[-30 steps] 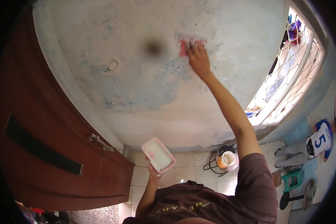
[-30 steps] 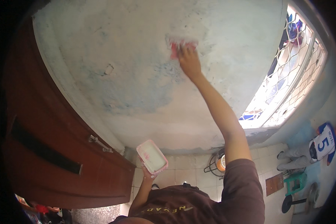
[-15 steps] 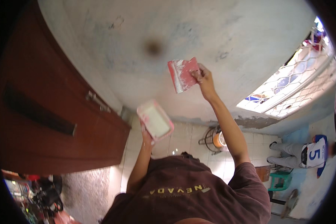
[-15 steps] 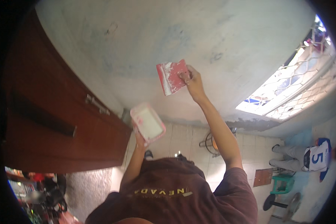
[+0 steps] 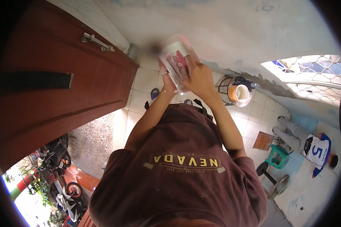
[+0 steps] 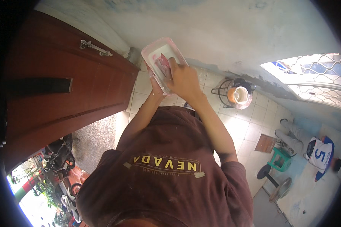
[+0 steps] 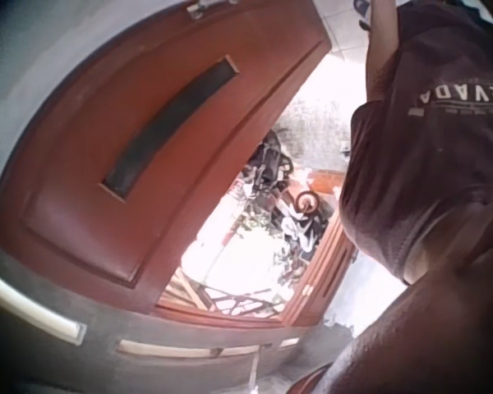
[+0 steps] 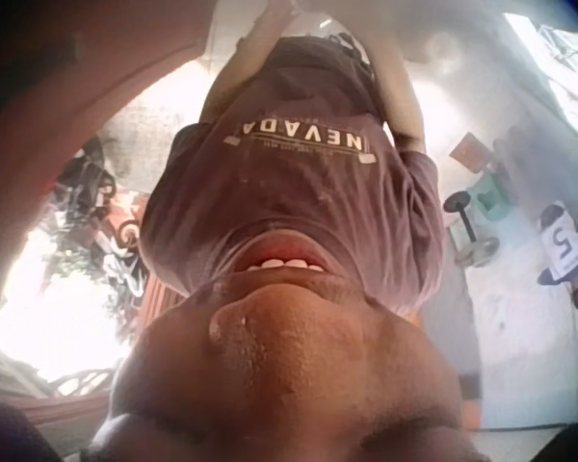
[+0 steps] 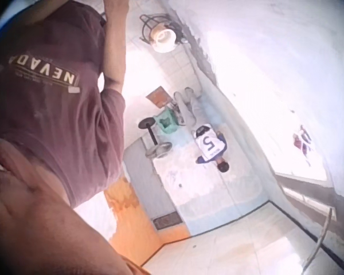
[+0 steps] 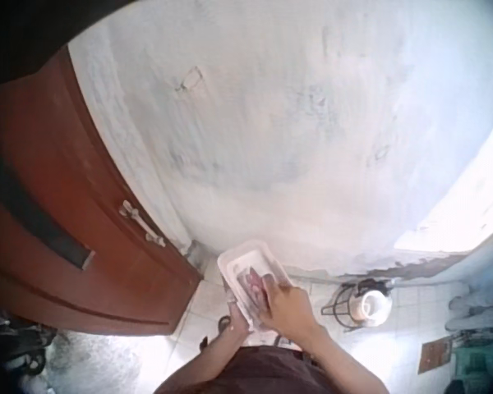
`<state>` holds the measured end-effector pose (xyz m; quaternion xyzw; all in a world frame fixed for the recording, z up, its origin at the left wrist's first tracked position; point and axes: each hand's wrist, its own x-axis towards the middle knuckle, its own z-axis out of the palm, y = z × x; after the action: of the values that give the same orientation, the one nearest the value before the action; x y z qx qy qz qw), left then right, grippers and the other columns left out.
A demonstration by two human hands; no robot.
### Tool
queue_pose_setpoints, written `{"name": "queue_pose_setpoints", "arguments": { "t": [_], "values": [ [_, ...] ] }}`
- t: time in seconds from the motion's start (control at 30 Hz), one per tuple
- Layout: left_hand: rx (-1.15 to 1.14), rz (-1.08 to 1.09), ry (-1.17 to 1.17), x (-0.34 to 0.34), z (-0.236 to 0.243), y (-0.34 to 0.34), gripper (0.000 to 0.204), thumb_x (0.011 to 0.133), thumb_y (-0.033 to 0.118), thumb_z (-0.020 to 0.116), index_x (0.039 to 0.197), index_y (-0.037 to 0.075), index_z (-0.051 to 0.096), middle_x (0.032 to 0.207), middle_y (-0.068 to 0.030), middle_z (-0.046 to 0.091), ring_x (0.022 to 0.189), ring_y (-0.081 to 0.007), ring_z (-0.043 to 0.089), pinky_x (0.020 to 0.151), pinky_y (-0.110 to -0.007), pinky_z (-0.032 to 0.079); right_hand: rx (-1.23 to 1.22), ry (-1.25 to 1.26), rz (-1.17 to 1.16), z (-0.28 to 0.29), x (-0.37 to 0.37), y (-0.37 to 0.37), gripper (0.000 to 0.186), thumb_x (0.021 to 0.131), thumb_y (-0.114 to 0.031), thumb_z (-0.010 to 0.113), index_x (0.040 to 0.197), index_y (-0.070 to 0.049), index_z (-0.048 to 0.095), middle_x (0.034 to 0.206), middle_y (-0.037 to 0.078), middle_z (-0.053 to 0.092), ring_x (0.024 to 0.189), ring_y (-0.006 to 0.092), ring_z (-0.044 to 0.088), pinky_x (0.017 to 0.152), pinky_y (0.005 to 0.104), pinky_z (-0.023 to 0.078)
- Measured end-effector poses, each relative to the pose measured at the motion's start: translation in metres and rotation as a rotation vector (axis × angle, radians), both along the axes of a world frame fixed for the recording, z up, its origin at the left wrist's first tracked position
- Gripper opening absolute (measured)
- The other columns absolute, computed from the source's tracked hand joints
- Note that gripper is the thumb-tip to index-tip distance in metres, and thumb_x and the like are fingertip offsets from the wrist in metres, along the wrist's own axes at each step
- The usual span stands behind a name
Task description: The person applies plaster to a wall using a scraper, repeatedly dipping the scraper into a container and spreading the material across the surface.
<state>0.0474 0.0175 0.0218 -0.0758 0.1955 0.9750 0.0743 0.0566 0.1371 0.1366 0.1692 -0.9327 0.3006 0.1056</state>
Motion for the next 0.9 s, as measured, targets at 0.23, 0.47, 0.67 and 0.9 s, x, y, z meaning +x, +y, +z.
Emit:
{"name": "queue_pose_setpoints", "arguments": {
  "t": [0.23, 0.47, 0.67, 0.9],
  "values": [
    [-0.048, -0.045, 0.054, -0.004, 0.0, -0.01, 0.078, 0.101, 0.073, 0.032, 0.153, 0.016, 0.04, 0.147, -0.0085, 0.053, 0.131, -0.0267, 0.056, 0.111, -0.044, 0.049, -0.164, -0.106, -0.095, -0.001, -0.011, -0.008, 0.021, 0.09, -0.015, 0.066, 0.1, 0.002, 0.059, 0.074, 0.024, 0.067, 0.065, 0.0438, 0.067, 0.06, 0.0509, 0.052],
    [-0.023, -0.069, 0.059, -0.015, -0.028, -0.035, 0.081, 0.099, 0.075, 0.036, 0.151, 0.013, 0.042, 0.14, -0.0109, 0.058, 0.125, -0.0259, 0.061, 0.108, -0.043, 0.051, -0.306, -0.186, -0.099, -0.032, -0.02, -0.034, 0.021, 0.087, -0.013, 0.068, 0.089, 0.006, 0.061, 0.069, 0.028, 0.064, 0.068, 0.0466, 0.067, 0.063, 0.0526, 0.052],
    [-0.149, -0.134, -0.026, -0.035, -0.009, -0.046, 0.086, 0.097, 0.078, 0.035, 0.15, 0.01, 0.044, 0.142, -0.013, 0.057, 0.127, -0.0287, 0.06, 0.107, -0.045, 0.052, -0.348, -0.336, -0.176, -0.023, -0.04, -0.022, 0.019, 0.087, -0.012, 0.07, 0.091, 0.006, 0.066, 0.063, 0.021, 0.062, 0.055, 0.0344, 0.06, 0.057, 0.043, 0.047],
    [0.044, -0.252, 0.016, -0.055, -0.002, -0.055, 0.086, 0.098, 0.076, 0.036, 0.155, 0.011, 0.038, 0.15, -0.0141, 0.051, 0.133, -0.0299, 0.057, 0.111, -0.047, 0.05, -0.642, -0.178, -0.362, -0.036, -0.054, -0.012, 0.021, 0.094, -0.019, 0.073, 0.092, 0.001, 0.067, 0.062, 0.011, 0.058, 0.054, 0.0163, 0.052, 0.053, 0.0356, 0.042]
  ]
}}
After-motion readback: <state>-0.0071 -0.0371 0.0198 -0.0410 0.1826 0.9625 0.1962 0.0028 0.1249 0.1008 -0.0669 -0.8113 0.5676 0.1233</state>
